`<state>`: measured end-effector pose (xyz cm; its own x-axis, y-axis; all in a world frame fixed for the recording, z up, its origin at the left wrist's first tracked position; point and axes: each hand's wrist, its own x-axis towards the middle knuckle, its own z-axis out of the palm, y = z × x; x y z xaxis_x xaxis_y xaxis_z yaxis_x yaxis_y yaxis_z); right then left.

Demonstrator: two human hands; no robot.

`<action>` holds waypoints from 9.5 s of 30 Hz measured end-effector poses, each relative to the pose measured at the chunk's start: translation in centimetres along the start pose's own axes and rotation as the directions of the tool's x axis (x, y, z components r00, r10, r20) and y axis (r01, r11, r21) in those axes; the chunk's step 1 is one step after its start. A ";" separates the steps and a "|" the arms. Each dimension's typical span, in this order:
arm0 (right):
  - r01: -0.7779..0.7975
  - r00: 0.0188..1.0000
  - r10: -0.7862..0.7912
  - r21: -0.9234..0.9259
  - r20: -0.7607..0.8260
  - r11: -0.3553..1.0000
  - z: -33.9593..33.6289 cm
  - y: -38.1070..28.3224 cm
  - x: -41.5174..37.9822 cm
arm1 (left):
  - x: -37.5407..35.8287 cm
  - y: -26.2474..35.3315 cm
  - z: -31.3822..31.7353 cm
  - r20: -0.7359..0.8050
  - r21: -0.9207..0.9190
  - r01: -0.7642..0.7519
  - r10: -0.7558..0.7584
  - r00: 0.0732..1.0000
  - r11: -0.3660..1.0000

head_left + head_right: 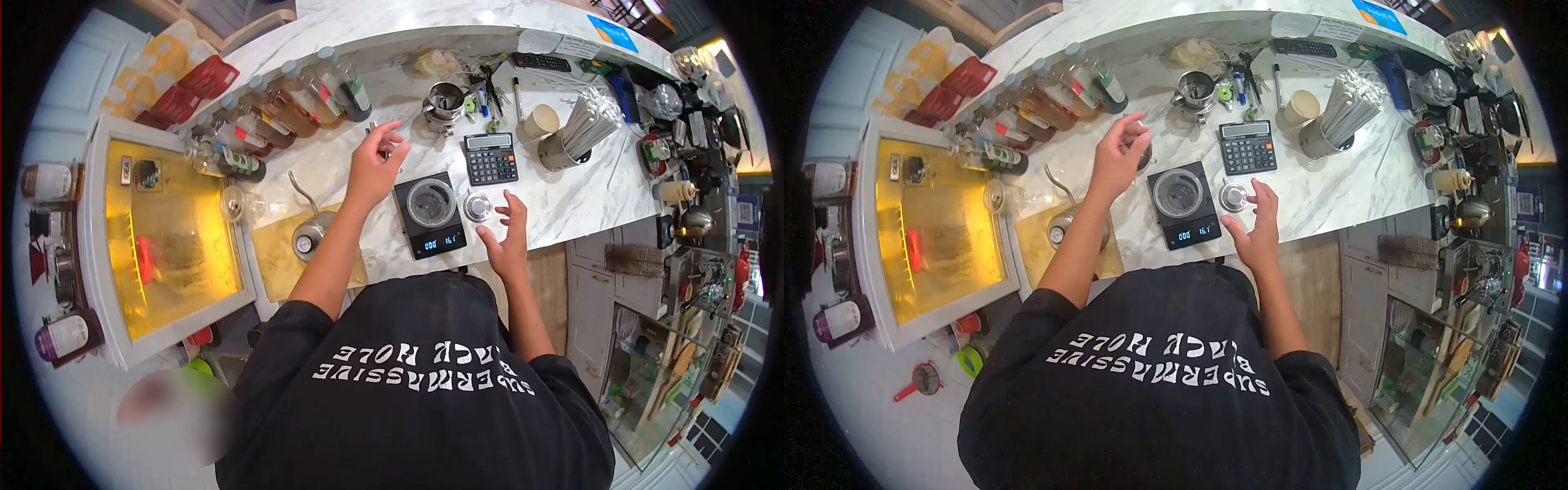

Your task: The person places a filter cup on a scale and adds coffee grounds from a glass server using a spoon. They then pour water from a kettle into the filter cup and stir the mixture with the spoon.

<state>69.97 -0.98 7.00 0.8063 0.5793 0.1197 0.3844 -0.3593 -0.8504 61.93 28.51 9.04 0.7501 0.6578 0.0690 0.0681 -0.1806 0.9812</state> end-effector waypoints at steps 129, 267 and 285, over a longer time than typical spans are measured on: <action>0.241 0.960 -0.264 0.207 0.095 0.948 -3.9 -5.3 17.6 | -17.2 -2.4 1.5 -0.320 -0.217 0.298 -0.356 0.878 0.930; 0.698 0.653 -0.750 0.300 0.107 0.650 -1.1 -18.3 0.5 | -19.4 6.2 -2.1 -0.485 -0.175 -0.506 0.374 0.791 0.844; -0.201 0.968 0.043 0.666 0.245 0.718 0.1 -14.6 1.3 | -15.8 4.2 -0.6 -0.312 -0.265 -0.184 0.096 0.945 0.947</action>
<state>65.35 5.05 19.48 0.6872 0.7250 -0.0466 -0.1851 0.1127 -0.9762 50.01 17.83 12.15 0.5098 0.8327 0.2160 -0.2476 -0.0984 0.9638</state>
